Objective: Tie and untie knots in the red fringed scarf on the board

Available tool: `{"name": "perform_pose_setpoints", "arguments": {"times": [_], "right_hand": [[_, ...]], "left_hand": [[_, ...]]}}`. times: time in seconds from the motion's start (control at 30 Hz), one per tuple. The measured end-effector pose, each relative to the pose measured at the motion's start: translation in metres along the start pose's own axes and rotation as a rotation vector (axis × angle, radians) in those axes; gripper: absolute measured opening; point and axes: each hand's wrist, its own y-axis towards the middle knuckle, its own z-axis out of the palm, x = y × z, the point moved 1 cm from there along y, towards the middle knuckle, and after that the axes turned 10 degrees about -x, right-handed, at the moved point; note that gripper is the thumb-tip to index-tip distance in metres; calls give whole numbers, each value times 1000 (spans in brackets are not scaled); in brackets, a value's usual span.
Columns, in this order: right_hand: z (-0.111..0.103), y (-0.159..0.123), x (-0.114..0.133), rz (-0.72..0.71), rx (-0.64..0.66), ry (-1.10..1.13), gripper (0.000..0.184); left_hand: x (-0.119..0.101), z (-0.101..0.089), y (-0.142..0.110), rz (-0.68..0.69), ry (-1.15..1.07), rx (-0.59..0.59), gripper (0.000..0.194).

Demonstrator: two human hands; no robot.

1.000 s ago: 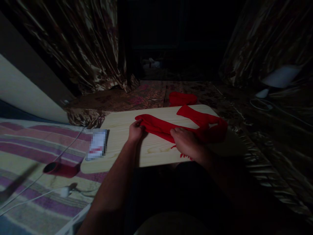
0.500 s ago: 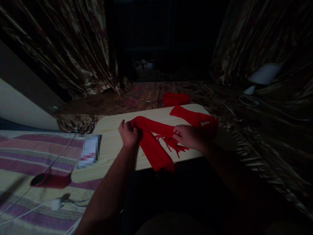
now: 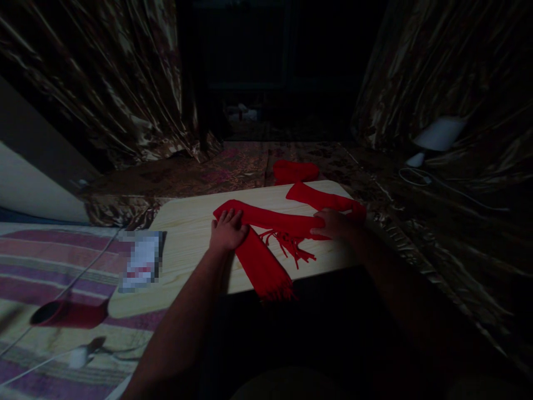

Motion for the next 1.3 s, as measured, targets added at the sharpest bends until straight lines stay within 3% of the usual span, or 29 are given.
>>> {"name": "perform_pose_setpoints", "arguments": {"times": [0.17, 0.27, 0.37, 0.43, 0.5, 0.6, 0.77, 0.97, 1.07, 1.17, 1.23, 1.3], "right_hand": [[6, 21, -25, 204, -34, 84, 70], [6, 31, -35, 403, -83, 48, 76], [1, 35, -37, 593, -113, -50, 90], [-4, 35, -32, 616, -96, -86, 89], [-10, 33, -22, 557, -97, -131, 83], [-17, 27, 0, 351, -117, -164, 71], [-14, 23, 27, 11, -56, -1, 51], [-14, 33, 34, 40, 6, 411, 19], [-28, 36, 37, 41, 2, 695, 24], [-47, 37, 38, 22, 18, 825, 31], [-58, 33, 36, -11, 165, 799, 35], [-68, 25, 33, -42, 407, 703, 36]], "left_hand": [[-2, -2, -1, -29, 27, 4, 70], [-4, -3, 0, -60, 33, 9, 74], [-4, -4, 0, -115, 36, 11, 79], [-3, -3, 1, -150, 36, 5, 81], [-2, -2, 1, -171, 35, -2, 83], [-1, -1, 1, -175, 36, -6, 84], [-2, -2, 1, -178, 45, -2, 84], [-2, -2, 1, -175, 53, 3, 86], [-2, -2, 2, -175, 51, 10, 86], [-3, -3, 2, -182, 43, 17, 86], [-3, -2, 3, -188, 39, 15, 86], [-3, -1, 3, -194, 34, 12, 87]]}}
